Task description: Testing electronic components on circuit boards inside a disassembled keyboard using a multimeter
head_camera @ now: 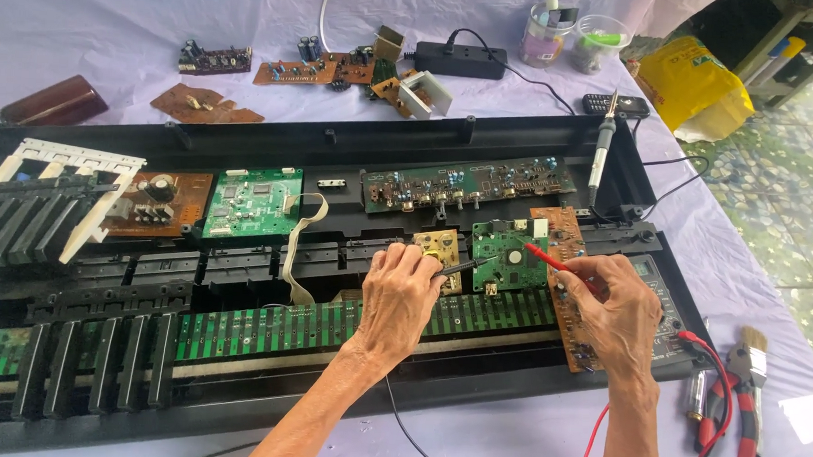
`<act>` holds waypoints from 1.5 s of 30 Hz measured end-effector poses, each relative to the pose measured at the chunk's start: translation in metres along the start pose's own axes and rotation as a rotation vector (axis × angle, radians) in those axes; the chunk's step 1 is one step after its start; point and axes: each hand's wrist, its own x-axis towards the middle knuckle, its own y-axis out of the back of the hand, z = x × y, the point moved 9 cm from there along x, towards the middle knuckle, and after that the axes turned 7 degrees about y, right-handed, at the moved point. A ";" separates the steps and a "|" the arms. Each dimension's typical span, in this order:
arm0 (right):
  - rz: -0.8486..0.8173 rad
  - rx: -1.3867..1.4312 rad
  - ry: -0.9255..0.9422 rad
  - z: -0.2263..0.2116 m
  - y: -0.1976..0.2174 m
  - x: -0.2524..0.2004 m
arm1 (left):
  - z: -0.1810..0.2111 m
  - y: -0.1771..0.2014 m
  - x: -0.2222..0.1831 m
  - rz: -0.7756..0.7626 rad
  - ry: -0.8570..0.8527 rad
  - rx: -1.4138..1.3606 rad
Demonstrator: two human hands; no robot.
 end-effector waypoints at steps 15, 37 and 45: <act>-0.005 -0.057 0.075 -0.004 -0.006 -0.002 | 0.000 0.005 0.002 -0.014 0.023 -0.018; -0.167 -0.078 -0.059 0.005 -0.005 -0.003 | -0.004 0.005 0.003 -0.043 -0.001 -0.031; -0.194 -0.065 -0.051 0.000 -0.006 -0.001 | -0.005 -0.004 0.000 -0.058 -0.001 -0.036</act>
